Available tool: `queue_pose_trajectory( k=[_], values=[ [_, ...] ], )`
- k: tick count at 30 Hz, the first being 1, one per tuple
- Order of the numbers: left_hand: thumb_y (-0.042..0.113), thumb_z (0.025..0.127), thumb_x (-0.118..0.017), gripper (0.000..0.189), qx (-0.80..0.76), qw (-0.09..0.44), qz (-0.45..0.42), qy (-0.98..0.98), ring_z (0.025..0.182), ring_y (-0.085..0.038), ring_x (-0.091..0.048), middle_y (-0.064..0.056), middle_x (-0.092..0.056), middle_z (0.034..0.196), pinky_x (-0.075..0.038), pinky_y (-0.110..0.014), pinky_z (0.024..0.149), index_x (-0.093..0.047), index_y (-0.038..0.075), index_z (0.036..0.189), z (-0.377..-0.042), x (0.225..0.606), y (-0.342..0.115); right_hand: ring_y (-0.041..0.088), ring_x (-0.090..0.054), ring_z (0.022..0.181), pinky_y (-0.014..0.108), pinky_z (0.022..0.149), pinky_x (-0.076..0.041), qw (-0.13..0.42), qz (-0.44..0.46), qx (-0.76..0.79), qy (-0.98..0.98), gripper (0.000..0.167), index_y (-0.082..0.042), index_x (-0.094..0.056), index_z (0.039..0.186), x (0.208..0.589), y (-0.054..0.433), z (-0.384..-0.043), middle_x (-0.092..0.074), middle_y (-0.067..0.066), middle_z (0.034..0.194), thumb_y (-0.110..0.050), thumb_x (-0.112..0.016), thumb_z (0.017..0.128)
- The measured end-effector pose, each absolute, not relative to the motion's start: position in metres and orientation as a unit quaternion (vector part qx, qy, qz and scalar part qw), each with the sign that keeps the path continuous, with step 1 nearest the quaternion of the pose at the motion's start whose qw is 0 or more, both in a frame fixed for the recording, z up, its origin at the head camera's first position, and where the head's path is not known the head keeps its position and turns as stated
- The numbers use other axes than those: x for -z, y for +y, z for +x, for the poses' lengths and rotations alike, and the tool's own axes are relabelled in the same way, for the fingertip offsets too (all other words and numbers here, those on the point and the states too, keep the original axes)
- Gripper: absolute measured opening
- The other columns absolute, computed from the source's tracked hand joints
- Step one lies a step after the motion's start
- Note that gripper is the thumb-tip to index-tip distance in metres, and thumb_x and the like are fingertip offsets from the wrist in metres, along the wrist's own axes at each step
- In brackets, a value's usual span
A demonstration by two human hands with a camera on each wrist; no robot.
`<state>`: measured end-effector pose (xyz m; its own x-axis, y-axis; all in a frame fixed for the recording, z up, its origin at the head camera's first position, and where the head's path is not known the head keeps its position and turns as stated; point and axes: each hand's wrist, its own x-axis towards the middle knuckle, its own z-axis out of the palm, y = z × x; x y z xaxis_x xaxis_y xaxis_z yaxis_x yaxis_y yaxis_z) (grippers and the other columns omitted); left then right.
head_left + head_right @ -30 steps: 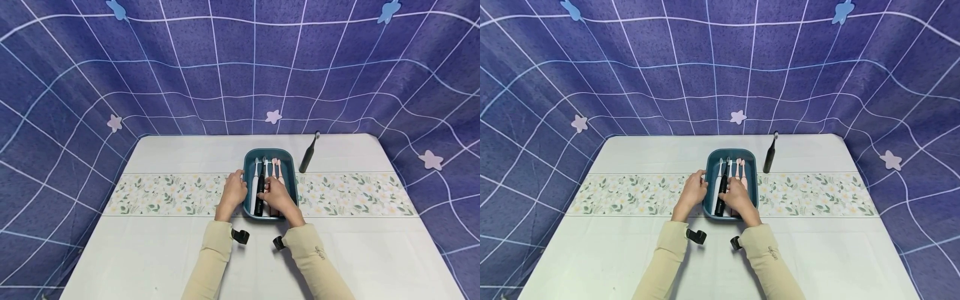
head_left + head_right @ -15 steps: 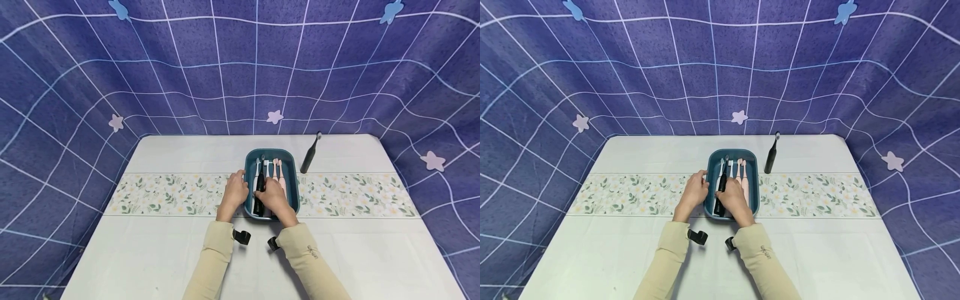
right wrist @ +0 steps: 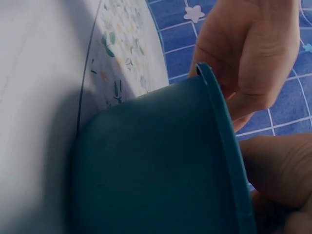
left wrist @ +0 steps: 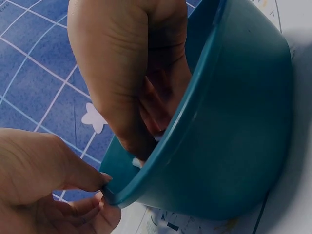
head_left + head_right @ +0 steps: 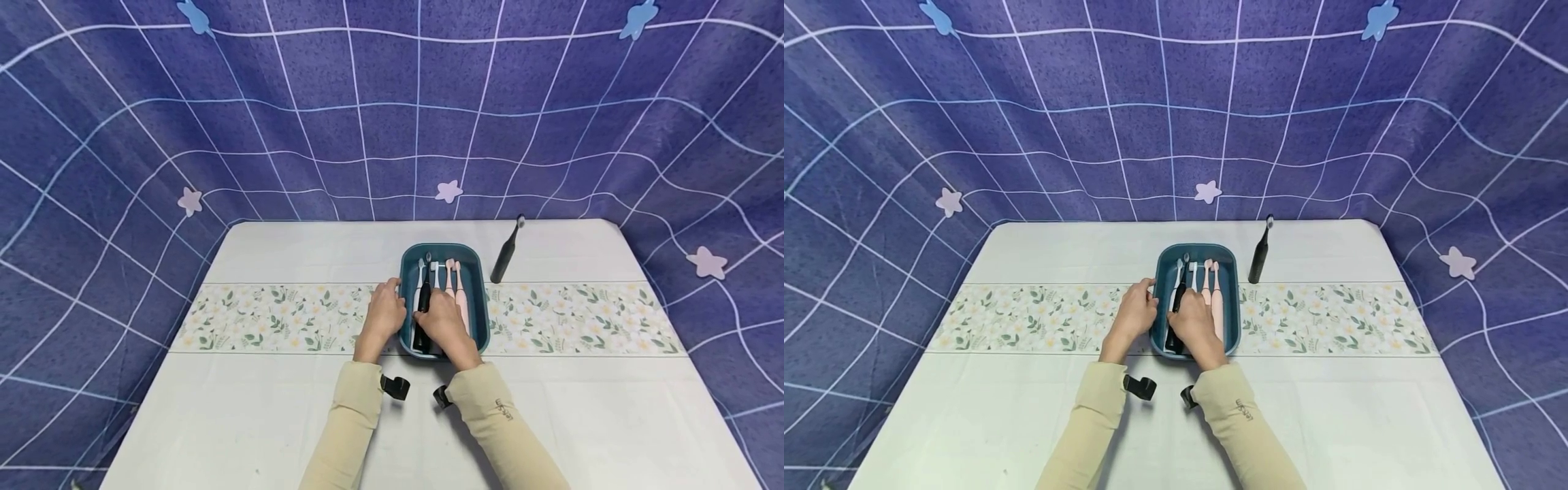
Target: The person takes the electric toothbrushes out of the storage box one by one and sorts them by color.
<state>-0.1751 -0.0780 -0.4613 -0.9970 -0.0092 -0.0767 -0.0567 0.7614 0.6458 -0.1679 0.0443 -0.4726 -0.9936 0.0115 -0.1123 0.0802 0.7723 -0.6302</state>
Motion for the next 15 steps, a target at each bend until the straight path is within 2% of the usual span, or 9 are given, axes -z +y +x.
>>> queue_pose_trajectory(
  k=[8,15],
  values=[
    [0.007,0.095,-0.053,0.04,-0.348,0.04,-0.02,0.937,0.113,-0.033,-0.055,-0.018,-0.056,0.12,-0.047,-0.046,0.093,-0.05,0.006,0.136,-0.173,0.461,-0.079,0.028,-0.065,0.077,0.037,0.063,-0.054,0.072,0.029,0.352,0.933,0.046,0.002,-0.058,0.119,0.472,0.048,-0.166,-0.066,0.017,0.097,-0.022,-0.074,0.083],
    [0.006,0.095,-0.053,0.041,-0.35,0.04,-0.016,0.936,0.113,-0.033,-0.055,-0.019,-0.056,0.12,-0.047,-0.046,0.094,-0.05,0.006,0.136,-0.173,0.459,-0.079,0.025,-0.063,0.081,0.039,0.071,-0.052,0.061,0.025,0.368,0.928,0.054,0.0,-0.055,0.129,0.468,0.056,-0.164,-0.067,0.011,0.093,-0.023,-0.072,0.084]
  ],
)
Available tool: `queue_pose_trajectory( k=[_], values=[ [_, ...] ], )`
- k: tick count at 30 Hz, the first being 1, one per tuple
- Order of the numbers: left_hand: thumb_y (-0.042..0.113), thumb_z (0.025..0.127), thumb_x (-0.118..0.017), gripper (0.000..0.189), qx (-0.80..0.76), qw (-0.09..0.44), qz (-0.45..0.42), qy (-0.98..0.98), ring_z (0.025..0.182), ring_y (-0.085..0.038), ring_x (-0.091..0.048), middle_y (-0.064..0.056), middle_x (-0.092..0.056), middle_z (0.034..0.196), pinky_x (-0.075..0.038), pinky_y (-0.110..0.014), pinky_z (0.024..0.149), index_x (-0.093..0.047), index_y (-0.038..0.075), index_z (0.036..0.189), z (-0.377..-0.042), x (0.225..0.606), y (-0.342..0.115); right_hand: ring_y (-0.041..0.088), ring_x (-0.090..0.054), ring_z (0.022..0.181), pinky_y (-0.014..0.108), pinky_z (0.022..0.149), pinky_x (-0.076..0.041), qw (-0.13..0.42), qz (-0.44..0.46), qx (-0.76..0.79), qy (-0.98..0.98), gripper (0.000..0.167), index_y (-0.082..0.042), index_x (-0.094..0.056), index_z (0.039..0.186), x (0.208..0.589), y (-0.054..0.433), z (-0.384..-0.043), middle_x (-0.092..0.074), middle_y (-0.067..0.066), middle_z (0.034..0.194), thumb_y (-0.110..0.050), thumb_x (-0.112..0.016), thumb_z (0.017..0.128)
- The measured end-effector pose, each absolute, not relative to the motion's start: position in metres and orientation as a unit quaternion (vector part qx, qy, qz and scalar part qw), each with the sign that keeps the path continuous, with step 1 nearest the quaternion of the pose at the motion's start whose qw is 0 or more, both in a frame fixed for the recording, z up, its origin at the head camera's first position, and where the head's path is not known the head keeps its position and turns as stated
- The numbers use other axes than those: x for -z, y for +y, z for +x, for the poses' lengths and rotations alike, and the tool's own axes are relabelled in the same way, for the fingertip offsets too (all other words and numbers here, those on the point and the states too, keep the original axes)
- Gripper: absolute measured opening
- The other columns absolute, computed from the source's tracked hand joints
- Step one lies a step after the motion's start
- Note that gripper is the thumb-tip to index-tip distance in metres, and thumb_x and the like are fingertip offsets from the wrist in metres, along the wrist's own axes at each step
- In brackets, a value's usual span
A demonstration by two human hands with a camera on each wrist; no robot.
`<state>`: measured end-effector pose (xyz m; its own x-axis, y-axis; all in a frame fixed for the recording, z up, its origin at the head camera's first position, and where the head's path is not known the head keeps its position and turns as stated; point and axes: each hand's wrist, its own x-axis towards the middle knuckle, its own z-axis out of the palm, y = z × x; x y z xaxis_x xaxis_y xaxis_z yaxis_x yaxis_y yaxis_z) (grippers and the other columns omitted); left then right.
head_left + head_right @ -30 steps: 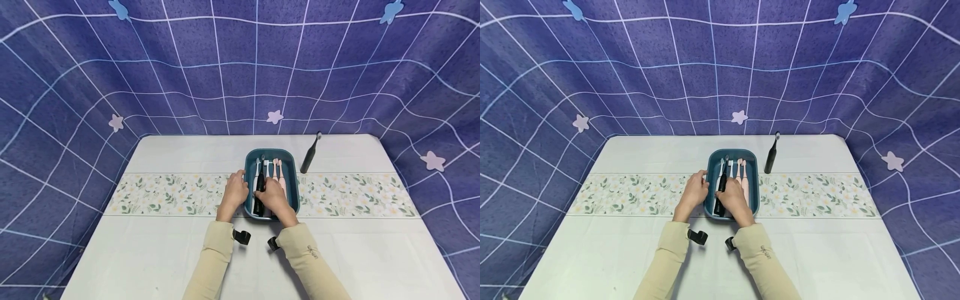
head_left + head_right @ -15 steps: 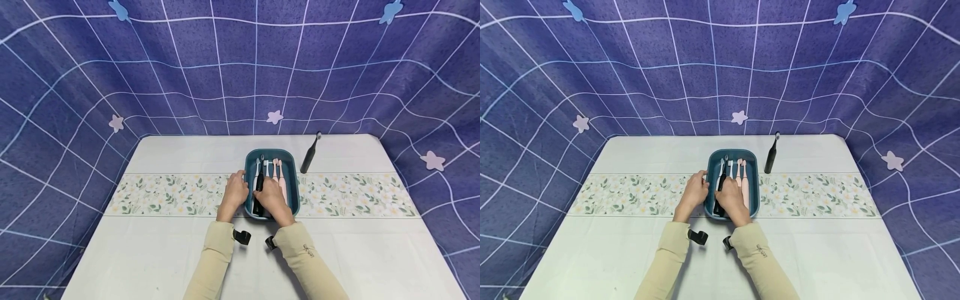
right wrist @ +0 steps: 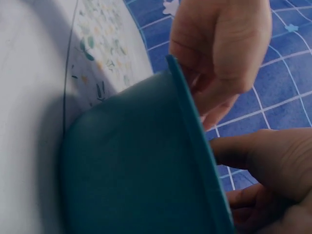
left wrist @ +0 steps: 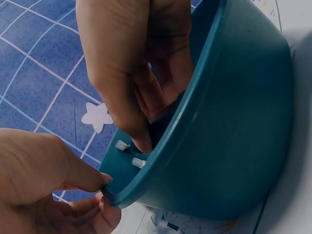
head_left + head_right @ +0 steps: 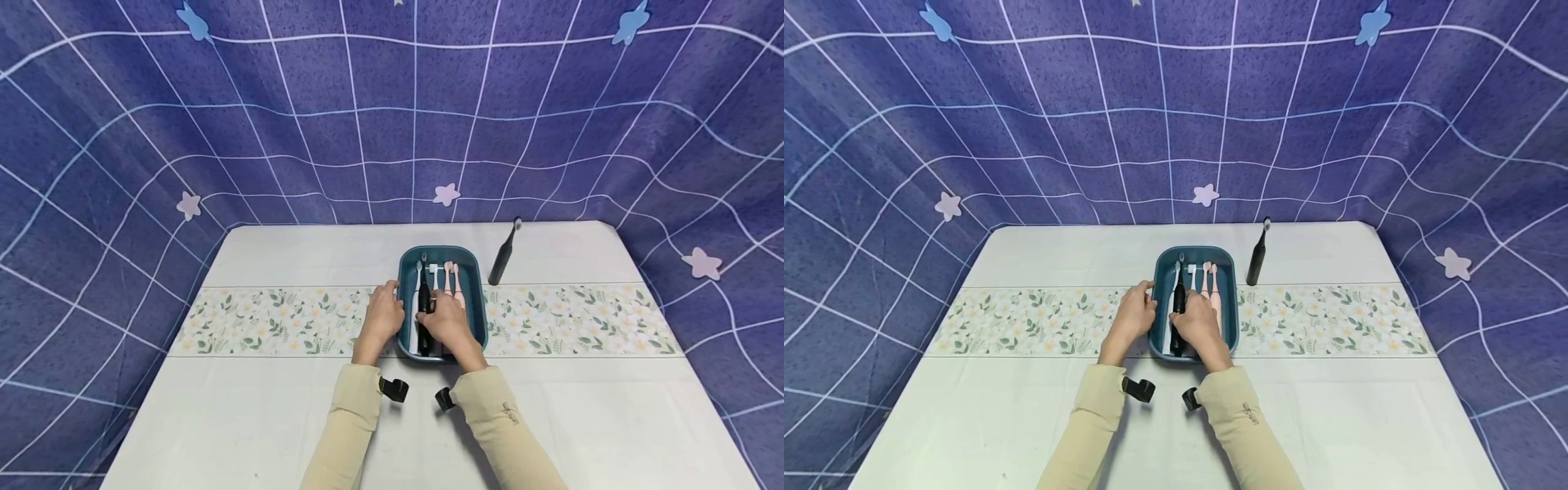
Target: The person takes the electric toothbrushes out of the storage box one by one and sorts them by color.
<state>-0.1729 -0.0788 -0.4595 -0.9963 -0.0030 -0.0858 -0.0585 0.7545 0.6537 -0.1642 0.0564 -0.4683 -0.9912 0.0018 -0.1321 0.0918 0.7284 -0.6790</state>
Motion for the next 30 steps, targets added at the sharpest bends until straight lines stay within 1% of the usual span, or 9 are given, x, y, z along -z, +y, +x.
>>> queue_pose_trajectory(
  k=[3,5,10,14,17,20,24,30],
  values=[
    [0.007,0.096,-0.053,0.041,-0.348,0.037,-0.014,0.937,0.113,-0.033,-0.055,-0.019,-0.057,0.119,-0.047,-0.045,0.094,-0.05,0.005,0.136,-0.173,0.46,-0.079,0.023,-0.062,0.078,0.039,0.069,-0.051,0.051,0.023,0.392,0.918,0.054,0.0,-0.054,0.131,0.466,0.062,-0.162,-0.066,0.009,0.092,-0.021,-0.072,0.084],
    [0.006,0.095,-0.053,0.04,-0.347,0.036,-0.013,0.937,0.112,-0.033,-0.055,-0.018,-0.057,0.118,-0.047,-0.045,0.093,-0.05,0.005,0.136,-0.172,0.46,-0.079,0.022,-0.062,0.08,0.038,0.07,-0.051,0.041,0.023,0.409,0.911,0.054,-0.001,-0.053,0.132,0.465,0.066,-0.161,-0.065,0.009,0.096,-0.02,-0.072,0.084],
    [0.006,0.095,-0.054,0.04,-0.345,0.029,-0.013,0.938,0.112,-0.033,-0.055,-0.019,-0.057,0.117,-0.047,-0.045,0.094,-0.051,0.005,0.135,-0.172,0.46,-0.078,0.02,-0.061,0.084,0.038,0.076,-0.05,0.005,0.015,0.461,0.887,0.055,-0.002,-0.052,0.133,0.464,0.076,-0.156,-0.063,0.01,0.103,-0.017,-0.073,0.084],
    [0.006,0.095,-0.054,0.04,-0.344,0.026,-0.017,0.939,0.112,-0.034,-0.055,-0.019,-0.058,0.118,-0.047,-0.046,0.095,-0.051,0.005,0.134,-0.172,0.46,-0.078,0.021,-0.062,0.084,0.038,0.076,-0.051,-0.026,0.007,0.5,0.866,0.057,-0.006,-0.05,0.136,0.462,0.083,-0.152,-0.062,0.012,0.108,-0.014,-0.073,0.084],
    [0.006,0.095,-0.054,0.04,-0.341,0.026,-0.019,0.94,0.111,-0.033,-0.055,-0.019,-0.058,0.118,-0.047,-0.045,0.094,-0.051,0.005,0.134,-0.173,0.46,-0.077,0.024,-0.064,0.088,0.038,0.074,-0.054,-0.046,0.002,0.52,0.853,0.057,-0.009,-0.049,0.137,0.459,0.087,-0.149,-0.062,0.013,0.114,-0.012,-0.072,0.085],
    [0.007,0.095,-0.054,0.04,-0.341,0.031,-0.023,0.939,0.112,-0.032,-0.055,-0.019,-0.057,0.119,-0.047,-0.045,0.094,-0.051,0.006,0.135,-0.173,0.46,-0.077,0.027,-0.066,0.089,0.038,0.073,-0.055,-0.073,-0.008,0.538,0.84,0.057,-0.009,-0.049,0.136,0.457,0.09,-0.149,-0.062,0.015,0.114,-0.008,-0.071,0.084],
    [0.007,0.095,-0.053,0.04,-0.342,0.034,-0.025,0.939,0.112,-0.032,-0.055,-0.018,-0.057,0.12,-0.047,-0.045,0.095,-0.05,0.006,0.136,-0.174,0.461,-0.076,0.028,-0.067,0.089,0.038,0.072,-0.056,-0.11,-0.018,0.554,0.825,0.058,-0.008,-0.049,0.136,0.455,0.093,-0.148,-0.062,0.016,0.115,-0.004,-0.071,0.082],
    [0.005,0.095,-0.054,0.04,-0.336,0.03,-0.019,0.941,0.11,-0.032,-0.057,-0.019,-0.058,0.119,-0.048,-0.046,0.092,-0.051,0.005,0.135,-0.174,0.463,-0.076,0.024,-0.065,0.091,0.036,0.07,-0.053,-0.13,-0.007,0.572,0.81,0.056,-0.015,-0.051,0.134,0.455,0.097,-0.146,-0.062,0.011,0.113,-0.004,-0.071,0.083]
  ],
)
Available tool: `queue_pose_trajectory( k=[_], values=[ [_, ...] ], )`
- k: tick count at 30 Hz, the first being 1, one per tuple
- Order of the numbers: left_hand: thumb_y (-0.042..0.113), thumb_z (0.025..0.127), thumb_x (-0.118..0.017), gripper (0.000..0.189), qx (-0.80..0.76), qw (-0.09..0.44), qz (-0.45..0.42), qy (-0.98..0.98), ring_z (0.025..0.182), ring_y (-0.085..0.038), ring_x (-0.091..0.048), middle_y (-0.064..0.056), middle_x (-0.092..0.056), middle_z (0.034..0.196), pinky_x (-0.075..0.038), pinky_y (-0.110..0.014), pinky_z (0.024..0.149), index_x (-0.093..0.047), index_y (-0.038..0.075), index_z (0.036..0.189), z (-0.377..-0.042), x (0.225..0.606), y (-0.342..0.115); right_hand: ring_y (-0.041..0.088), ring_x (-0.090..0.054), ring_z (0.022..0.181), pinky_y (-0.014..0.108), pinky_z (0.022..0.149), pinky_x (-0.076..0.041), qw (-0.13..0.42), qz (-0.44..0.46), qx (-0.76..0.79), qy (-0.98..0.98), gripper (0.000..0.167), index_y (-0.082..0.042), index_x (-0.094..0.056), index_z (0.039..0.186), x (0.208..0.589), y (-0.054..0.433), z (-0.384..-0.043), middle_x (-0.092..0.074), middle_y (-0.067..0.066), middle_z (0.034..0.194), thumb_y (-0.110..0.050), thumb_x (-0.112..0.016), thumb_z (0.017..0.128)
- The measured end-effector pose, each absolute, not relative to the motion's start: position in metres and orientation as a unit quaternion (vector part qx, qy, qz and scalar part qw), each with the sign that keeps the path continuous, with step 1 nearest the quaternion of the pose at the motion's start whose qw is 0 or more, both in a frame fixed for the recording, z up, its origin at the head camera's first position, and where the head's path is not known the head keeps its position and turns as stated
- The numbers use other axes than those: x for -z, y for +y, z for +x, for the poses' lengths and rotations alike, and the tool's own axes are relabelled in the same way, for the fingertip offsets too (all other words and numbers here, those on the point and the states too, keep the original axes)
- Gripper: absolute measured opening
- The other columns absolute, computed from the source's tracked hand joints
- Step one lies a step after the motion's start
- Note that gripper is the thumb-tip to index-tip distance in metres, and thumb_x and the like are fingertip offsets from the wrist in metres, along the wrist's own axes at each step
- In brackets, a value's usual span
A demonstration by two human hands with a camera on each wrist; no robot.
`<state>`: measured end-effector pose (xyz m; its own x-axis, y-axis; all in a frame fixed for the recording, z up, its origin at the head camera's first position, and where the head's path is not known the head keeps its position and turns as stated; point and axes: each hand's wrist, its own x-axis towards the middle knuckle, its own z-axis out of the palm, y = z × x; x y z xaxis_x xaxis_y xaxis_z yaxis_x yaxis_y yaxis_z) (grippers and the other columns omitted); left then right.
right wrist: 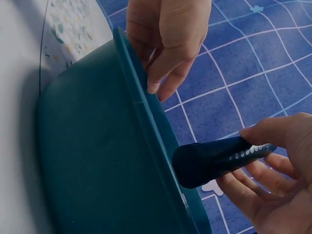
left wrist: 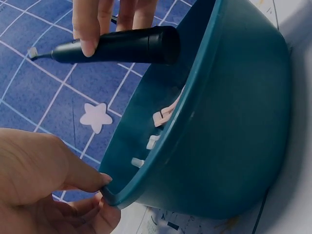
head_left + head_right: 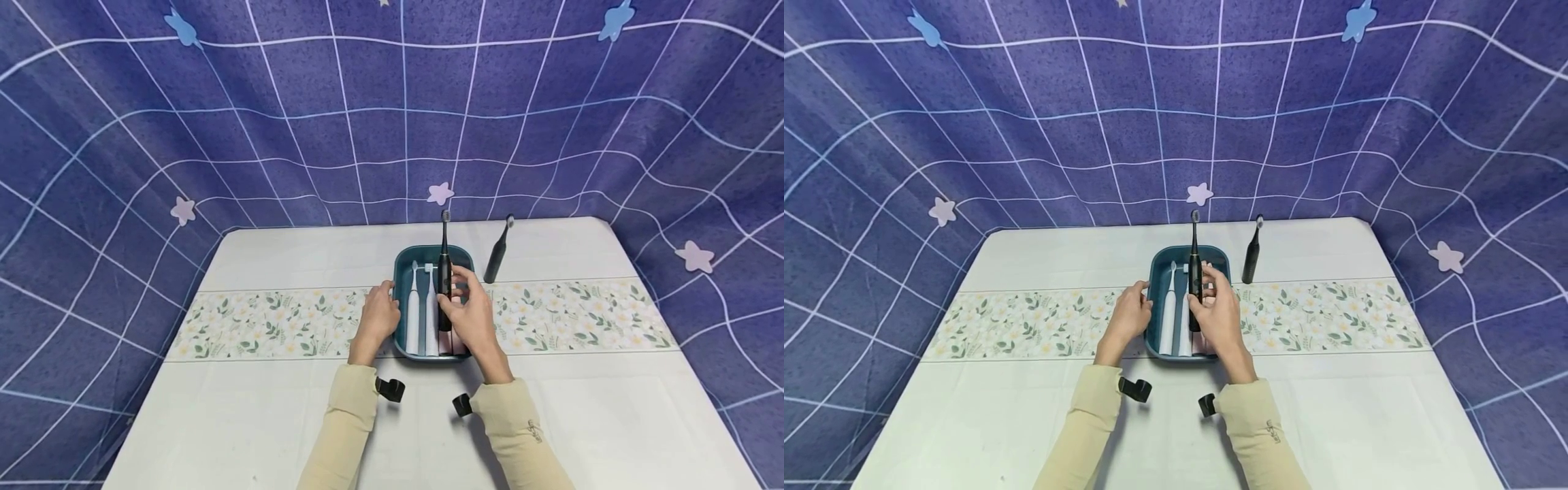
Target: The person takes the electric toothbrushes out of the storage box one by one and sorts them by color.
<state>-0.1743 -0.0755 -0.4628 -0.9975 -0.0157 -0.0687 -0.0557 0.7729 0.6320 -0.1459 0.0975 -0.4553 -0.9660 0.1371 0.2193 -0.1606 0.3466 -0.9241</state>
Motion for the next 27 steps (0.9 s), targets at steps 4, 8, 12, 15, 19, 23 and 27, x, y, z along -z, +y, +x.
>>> queue_pose_trajectory(
  k=[4,8,12,15,19,23,27],
  values=[
    [0.005,0.095,-0.053,0.041,-0.342,0.031,-0.021,0.939,0.11,-0.032,-0.057,-0.019,-0.057,0.121,-0.049,-0.045,0.091,-0.05,0.005,0.135,-0.174,0.464,-0.075,0.025,-0.065,0.093,0.039,0.076,-0.056,0.142,0.004,-0.594,-0.792,0.055,-0.015,-0.052,0.132,0.456,0.101,-0.146,-0.062,0.011,0.113,-0.002,-0.071,0.082],
    [0.006,0.095,-0.053,0.041,-0.345,0.031,-0.019,0.938,0.11,-0.032,-0.057,-0.02,-0.057,0.121,-0.049,-0.045,0.09,-0.05,0.005,0.135,-0.174,0.464,-0.075,0.028,-0.064,0.095,0.043,0.081,-0.056,0.167,0.007,-0.606,-0.778,0.056,-0.014,-0.052,0.132,0.457,0.103,-0.145,-0.061,0.012,0.113,-0.001,-0.072,0.081],
    [0.005,0.095,-0.053,0.041,-0.347,0.029,-0.017,0.937,0.111,-0.033,-0.057,-0.02,-0.056,0.122,-0.049,-0.045,0.091,-0.05,0.005,0.135,-0.174,0.464,-0.075,0.028,-0.063,0.096,0.044,0.082,-0.055,0.195,0.011,-0.611,-0.767,0.057,-0.014,-0.052,0.132,0.456,0.106,-0.144,-0.06,0.013,0.113,0.0,-0.072,0.081],
    [0.005,0.095,-0.053,0.041,-0.347,0.028,-0.016,0.937,0.11,-0.033,-0.057,-0.02,-0.057,0.121,-0.049,-0.046,0.09,-0.05,0.005,0.135,-0.174,0.463,-0.075,0.028,-0.063,0.097,0.043,0.081,-0.055,0.211,0.012,-0.611,-0.763,0.057,-0.013,-0.052,0.133,0.454,0.109,-0.143,-0.06,0.015,0.114,0.002,-0.072,0.081],
    [0.005,0.095,-0.053,0.041,-0.347,0.028,-0.014,0.937,0.108,-0.033,-0.058,-0.019,-0.057,0.118,-0.05,-0.045,0.089,-0.05,0.004,0.135,-0.174,0.464,-0.076,0.032,-0.063,0.097,0.045,0.081,-0.055,0.234,0.013,-0.596,-0.768,0.055,-0.004,-0.051,0.133,0.442,0.113,-0.138,-0.058,0.022,0.113,0.005,-0.07,0.082],
    [0.005,0.095,-0.053,0.041,-0.349,0.03,-0.016,0.937,0.108,-0.033,-0.058,-0.02,-0.057,0.119,-0.05,-0.045,0.089,-0.05,0.005,0.136,-0.174,0.463,-0.076,0.035,-0.063,0.098,0.046,0.081,-0.054,0.255,0.011,-0.579,-0.774,0.054,0.003,-0.049,0.133,0.425,0.116,-0.129,-0.057,0.026,0.113,0.008,-0.068,0.082],
    [0.005,0.095,-0.053,0.041,-0.353,0.03,-0.02,0.935,0.11,-0.033,-0.057,-0.02,-0.056,0.12,-0.049,-0.046,0.091,-0.05,0.005,0.136,-0.174,0.463,-0.076,0.034,-0.063,0.098,0.045,0.081,-0.054,0.276,0.01,-0.574,-0.771,0.054,0.006,-0.049,0.132,0.419,0.123,-0.126,-0.057,0.026,0.113,0.009,-0.067,0.081]
  ],
)
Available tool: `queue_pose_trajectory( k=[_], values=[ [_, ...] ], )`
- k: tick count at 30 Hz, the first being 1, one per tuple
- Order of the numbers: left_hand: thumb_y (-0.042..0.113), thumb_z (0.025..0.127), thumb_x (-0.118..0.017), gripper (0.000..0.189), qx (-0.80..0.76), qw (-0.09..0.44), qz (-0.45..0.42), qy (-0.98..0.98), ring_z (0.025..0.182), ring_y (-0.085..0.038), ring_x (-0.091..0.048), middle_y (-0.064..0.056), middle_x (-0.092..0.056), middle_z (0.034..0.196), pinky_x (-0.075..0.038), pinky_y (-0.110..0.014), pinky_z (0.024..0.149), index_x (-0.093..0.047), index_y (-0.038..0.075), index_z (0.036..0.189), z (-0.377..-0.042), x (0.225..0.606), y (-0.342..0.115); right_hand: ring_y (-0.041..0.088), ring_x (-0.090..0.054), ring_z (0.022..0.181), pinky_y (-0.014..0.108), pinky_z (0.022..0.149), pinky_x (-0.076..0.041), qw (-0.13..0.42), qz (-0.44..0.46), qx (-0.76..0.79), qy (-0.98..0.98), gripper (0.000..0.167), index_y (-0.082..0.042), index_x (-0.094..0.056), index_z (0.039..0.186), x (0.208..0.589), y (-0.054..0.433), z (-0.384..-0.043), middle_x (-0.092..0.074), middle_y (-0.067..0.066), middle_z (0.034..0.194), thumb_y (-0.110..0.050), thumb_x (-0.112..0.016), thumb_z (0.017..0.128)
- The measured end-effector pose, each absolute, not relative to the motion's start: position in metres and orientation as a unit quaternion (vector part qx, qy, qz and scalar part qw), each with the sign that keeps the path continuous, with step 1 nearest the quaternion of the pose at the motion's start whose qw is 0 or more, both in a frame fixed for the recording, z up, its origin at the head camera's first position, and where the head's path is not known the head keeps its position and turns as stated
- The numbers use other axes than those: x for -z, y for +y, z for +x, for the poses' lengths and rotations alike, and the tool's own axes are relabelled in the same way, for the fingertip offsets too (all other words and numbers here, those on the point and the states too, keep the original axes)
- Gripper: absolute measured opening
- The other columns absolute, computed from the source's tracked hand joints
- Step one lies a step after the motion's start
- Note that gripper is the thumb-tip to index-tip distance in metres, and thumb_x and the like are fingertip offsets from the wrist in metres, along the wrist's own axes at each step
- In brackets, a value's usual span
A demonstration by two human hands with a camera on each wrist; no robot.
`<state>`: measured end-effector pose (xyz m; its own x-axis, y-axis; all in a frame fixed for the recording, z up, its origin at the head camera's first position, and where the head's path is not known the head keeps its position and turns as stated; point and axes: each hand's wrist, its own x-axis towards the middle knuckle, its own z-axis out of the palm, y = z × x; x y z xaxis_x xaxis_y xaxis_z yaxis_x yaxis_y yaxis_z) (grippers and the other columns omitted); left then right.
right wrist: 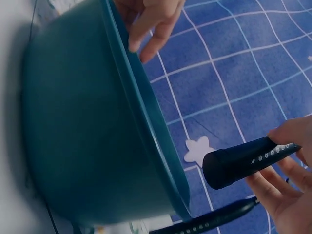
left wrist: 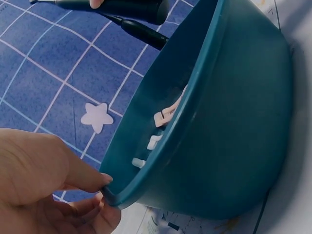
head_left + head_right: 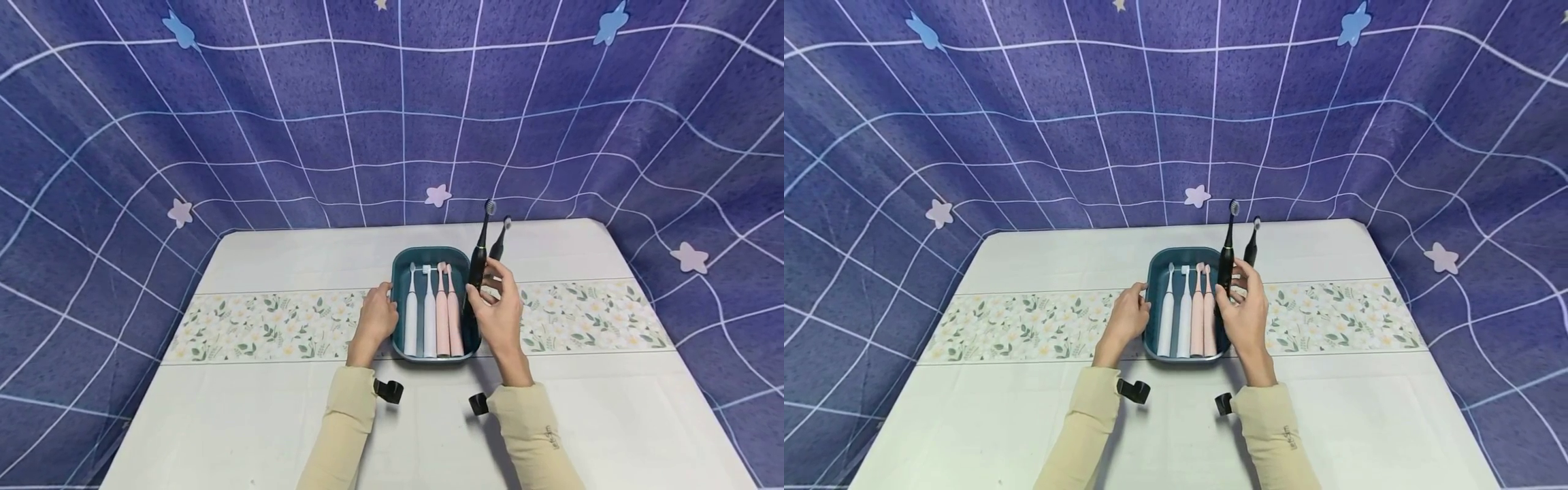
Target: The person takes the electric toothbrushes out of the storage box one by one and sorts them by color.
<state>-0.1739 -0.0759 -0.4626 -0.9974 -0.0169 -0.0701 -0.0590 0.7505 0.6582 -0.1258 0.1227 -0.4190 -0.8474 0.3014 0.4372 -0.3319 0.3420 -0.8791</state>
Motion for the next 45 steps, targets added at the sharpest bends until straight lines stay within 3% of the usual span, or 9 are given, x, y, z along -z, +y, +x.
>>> queue_pose_trajectory(
  k=[9,16,23,33,45],
  values=[
    [0.006,0.095,-0.053,0.041,-0.35,0.036,-0.028,0.936,0.112,-0.032,-0.056,-0.019,-0.056,0.122,-0.049,-0.045,0.092,-0.05,0.005,0.136,-0.174,0.465,-0.078,0.034,-0.063,0.097,0.027,0.08,-0.055,0.33,0.0,-0.577,-0.747,0.052,0.008,-0.05,0.129,0.424,0.141,-0.132,-0.058,0.028,0.114,0.012,-0.066,0.08],
    [0.005,0.095,-0.052,0.041,-0.355,0.039,-0.034,0.933,0.115,-0.032,-0.055,-0.019,-0.055,0.126,-0.048,-0.046,0.094,-0.05,0.005,0.136,-0.173,0.462,-0.079,0.035,-0.063,0.097,0.036,0.08,-0.055,0.354,-0.023,-0.556,-0.751,0.05,0.009,-0.05,0.129,0.433,0.153,-0.14,-0.058,0.028,0.115,0.011,-0.066,0.081],
    [0.003,0.094,-0.053,0.041,-0.352,0.035,-0.03,0.935,0.113,-0.033,-0.055,-0.02,-0.055,0.124,-0.048,-0.046,0.093,-0.05,0.004,0.135,-0.173,0.462,-0.079,0.033,-0.062,0.102,0.043,0.083,-0.054,0.356,-0.045,-0.556,-0.75,0.051,0.002,-0.048,0.132,0.473,0.171,-0.165,-0.056,0.023,0.121,0.006,-0.065,0.084],
    [0.006,0.095,-0.052,0.042,-0.352,0.041,-0.03,0.935,0.113,-0.033,-0.055,-0.019,-0.055,0.125,-0.048,-0.046,0.093,-0.049,0.005,0.137,-0.174,0.464,-0.077,0.023,-0.061,0.1,0.021,0.08,-0.054,0.349,-0.078,-0.557,-0.75,0.05,-0.003,-0.046,0.131,0.499,0.194,-0.191,-0.056,0.014,0.12,0.001,-0.064,0.084],
    [0.006,0.095,-0.053,0.041,-0.345,0.04,-0.026,0.937,0.111,-0.032,-0.056,-0.019,-0.056,0.122,-0.049,-0.045,0.092,-0.049,0.006,0.136,-0.174,0.462,-0.074,0.024,-0.06,0.104,0.037,0.087,-0.054,0.312,-0.092,-0.573,-0.752,0.047,0.001,-0.04,0.126,0.512,0.206,-0.214,-0.053,0.016,0.119,0.004,-0.061,0.084]
  ],
)
